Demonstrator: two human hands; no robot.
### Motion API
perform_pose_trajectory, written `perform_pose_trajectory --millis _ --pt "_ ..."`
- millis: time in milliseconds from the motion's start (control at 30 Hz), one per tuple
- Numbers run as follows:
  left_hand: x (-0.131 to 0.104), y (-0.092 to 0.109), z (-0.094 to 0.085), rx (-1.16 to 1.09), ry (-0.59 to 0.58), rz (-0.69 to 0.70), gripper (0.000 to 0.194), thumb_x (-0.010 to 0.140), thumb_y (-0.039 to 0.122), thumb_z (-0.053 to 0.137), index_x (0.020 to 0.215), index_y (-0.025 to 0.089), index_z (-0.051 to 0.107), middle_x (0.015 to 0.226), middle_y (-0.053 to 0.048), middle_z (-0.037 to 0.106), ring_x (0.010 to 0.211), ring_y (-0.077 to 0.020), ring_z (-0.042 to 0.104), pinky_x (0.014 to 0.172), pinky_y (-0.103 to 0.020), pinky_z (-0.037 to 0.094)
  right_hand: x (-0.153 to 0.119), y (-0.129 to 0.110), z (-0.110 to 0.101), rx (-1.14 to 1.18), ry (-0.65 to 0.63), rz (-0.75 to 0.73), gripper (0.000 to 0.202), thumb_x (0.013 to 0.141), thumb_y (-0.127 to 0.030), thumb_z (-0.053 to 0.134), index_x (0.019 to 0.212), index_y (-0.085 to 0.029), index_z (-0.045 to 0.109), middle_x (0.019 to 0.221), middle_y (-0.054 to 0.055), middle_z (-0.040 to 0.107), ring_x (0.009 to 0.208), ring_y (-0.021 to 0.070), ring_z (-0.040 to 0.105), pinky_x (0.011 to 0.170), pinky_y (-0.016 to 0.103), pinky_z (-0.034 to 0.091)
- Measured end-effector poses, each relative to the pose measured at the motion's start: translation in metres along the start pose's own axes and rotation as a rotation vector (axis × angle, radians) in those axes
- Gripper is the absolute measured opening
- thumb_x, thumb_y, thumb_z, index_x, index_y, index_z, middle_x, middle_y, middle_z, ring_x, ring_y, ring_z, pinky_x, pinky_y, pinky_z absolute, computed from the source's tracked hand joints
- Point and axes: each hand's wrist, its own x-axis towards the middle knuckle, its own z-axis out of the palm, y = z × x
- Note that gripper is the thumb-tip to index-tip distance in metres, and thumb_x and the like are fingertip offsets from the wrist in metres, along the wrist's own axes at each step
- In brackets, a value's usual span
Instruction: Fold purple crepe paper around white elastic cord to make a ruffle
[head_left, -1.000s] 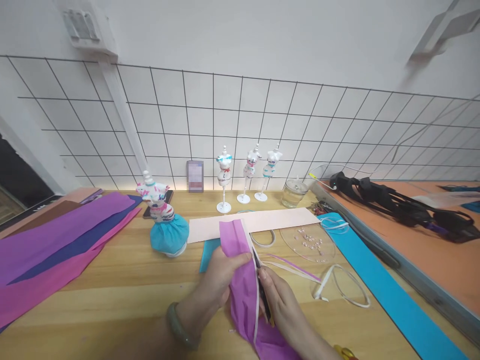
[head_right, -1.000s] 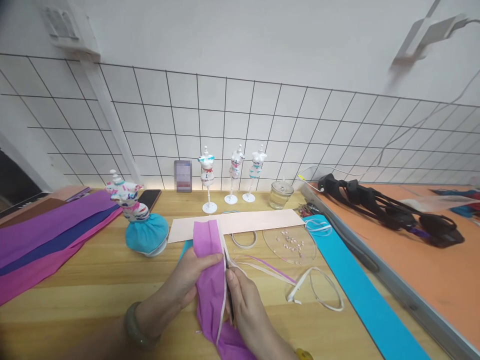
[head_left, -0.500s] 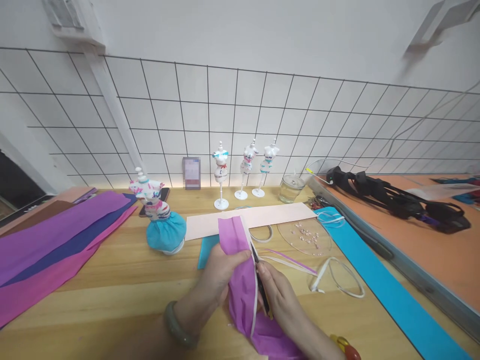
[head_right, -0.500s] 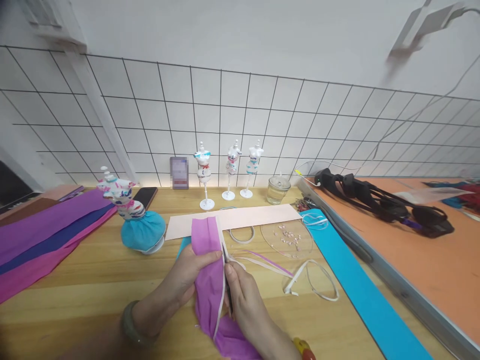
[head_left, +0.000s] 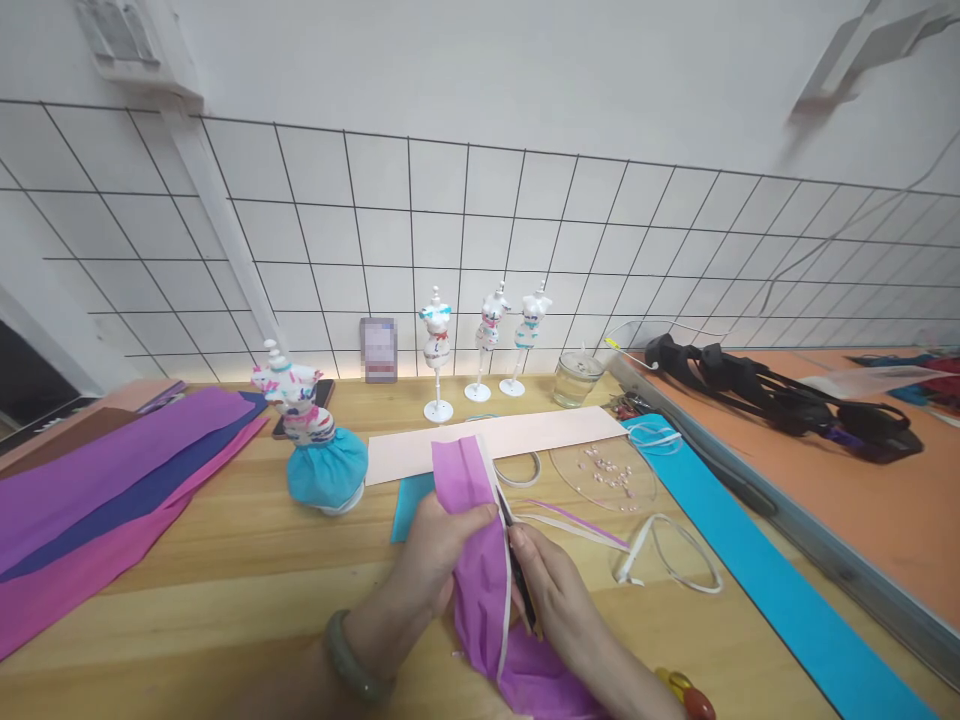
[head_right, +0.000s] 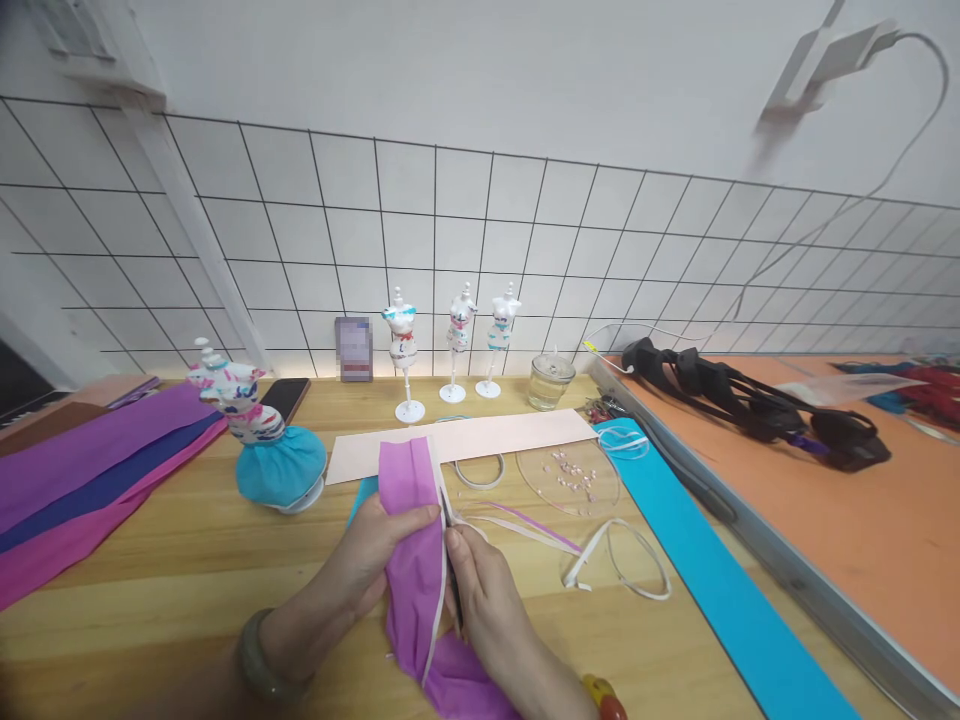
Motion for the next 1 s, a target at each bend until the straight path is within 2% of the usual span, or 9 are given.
perform_pose_trajectory --millis 367,533,733,1000 --pt "0.0018 -0.0026 -0.0018 0.001 0.005 -0.009 0.027 0.055 0.016 0.074 0.079 0.011 0.062 0.072 -0.006 0.068 0.065 -0.0173 0.062 0.062 -0.028 0.050 -0.0011 0.0027 0.0007 0.022 -0.015 0.037 0.040 0.093 -0.049 0.031 0.065 -0.022 0.041 0.046 -0.007 0.038 0.041 0.0097 0.035 0.044 0.023 0.029" --pt "0.0009 -0.0026 -0.0016 -0.005 -0.007 -0.001 0.027 0.056 0.016 0.073 0.080 0.011 0.062 0.073 -0.006 0.068 0.065 -0.0170 0.062 0.062 -0.028 0.050 0.0023 0.0023 0.0005 0.009 0.012 -0.005 0.039 0.092 -0.050 0.034 0.067 -0.021 0.043 0.054 -0.005 0.042 0.049 0.0101 0.040 0.050 0.022 0.034" --pt "0.0002 -0.0033 -0.0015 -0.013 -0.010 -0.012 0.027 0.056 0.016 0.073 0.080 0.011 0.062 0.072 -0.006 0.068 0.064 -0.0166 0.062 0.062 -0.027 0.050 0.0020 0.0030 0.0008 0.034 -0.012 0.015 0.039 0.092 -0.049 0.033 0.067 -0.021 0.042 0.045 -0.007 0.039 0.040 0.0094 0.036 0.043 0.022 0.030" --pt "0.0042 0.0004 -0.0026 -0.030 0.003 0.016 0.029 0.057 0.018 0.074 0.083 0.013 0.062 0.073 -0.005 0.068 0.063 -0.0170 0.062 0.062 -0.029 0.051 0.0010 -0.0007 0.0001 -0.011 -0.010 -0.003 0.038 0.093 -0.047 0.033 0.065 -0.022 0.041 0.047 -0.007 0.040 0.044 0.0102 0.039 0.048 0.023 0.033"
